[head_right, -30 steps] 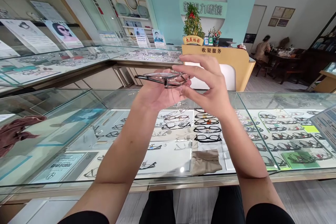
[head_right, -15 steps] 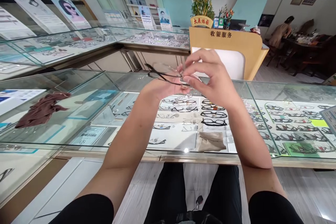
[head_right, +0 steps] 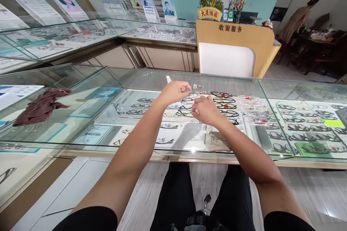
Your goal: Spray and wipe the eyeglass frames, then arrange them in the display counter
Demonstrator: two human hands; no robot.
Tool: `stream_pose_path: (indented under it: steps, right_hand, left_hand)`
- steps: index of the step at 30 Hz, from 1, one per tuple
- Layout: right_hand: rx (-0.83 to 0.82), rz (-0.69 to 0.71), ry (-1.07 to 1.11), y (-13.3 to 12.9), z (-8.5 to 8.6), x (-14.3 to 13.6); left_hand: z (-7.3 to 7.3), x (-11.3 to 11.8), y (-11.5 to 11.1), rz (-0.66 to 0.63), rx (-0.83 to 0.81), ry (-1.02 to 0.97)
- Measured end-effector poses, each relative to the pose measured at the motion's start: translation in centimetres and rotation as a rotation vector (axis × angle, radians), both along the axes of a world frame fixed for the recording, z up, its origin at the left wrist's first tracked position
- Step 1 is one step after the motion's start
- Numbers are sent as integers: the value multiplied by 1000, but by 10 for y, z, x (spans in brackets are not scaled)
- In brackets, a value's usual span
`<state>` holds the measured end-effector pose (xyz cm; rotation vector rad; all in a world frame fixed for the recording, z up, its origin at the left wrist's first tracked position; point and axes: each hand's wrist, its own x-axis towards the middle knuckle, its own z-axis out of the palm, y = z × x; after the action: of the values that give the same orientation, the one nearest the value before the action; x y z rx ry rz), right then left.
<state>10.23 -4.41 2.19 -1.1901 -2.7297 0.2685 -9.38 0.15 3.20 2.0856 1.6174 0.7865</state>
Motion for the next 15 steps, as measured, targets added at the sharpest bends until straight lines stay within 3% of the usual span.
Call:
stream_pose_path:
  steps: [10,15]
  right_hand:
    - [-51,-15,-103,0,-14,-10]
    - [-109,-75,249,11,-8,6]
  left_hand:
    - [-10,-6,8,-230,-171,266]
    - [-11,0,6,-265,-213,339]
